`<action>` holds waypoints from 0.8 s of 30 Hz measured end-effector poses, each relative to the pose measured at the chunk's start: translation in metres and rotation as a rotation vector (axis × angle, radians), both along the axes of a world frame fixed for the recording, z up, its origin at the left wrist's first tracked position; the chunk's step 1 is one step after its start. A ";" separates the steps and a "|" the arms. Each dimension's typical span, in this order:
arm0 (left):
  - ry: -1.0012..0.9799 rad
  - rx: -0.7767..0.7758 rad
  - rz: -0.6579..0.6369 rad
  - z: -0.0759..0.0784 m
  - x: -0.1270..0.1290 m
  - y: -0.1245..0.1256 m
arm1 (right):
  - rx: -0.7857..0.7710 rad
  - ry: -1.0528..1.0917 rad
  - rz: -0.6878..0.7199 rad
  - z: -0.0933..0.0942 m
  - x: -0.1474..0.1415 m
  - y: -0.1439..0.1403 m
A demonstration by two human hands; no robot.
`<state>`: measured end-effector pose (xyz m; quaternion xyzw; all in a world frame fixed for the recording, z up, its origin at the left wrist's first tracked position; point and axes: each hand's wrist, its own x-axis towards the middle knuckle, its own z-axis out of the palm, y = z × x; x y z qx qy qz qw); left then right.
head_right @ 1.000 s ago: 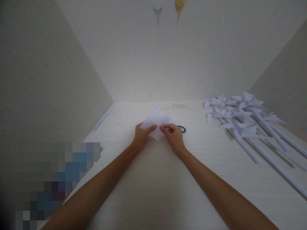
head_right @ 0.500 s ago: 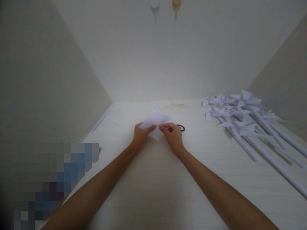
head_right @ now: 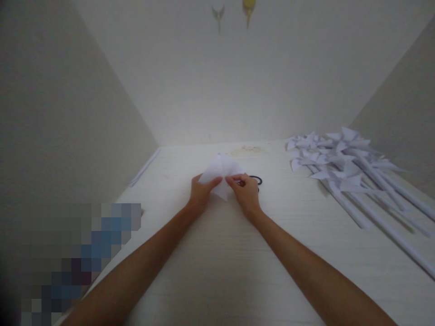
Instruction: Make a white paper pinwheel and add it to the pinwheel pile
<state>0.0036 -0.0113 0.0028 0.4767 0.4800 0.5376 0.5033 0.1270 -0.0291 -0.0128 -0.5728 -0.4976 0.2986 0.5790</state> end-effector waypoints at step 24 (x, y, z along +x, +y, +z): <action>0.018 0.033 0.013 0.006 0.006 -0.006 | 0.047 0.000 -0.076 0.004 -0.004 -0.003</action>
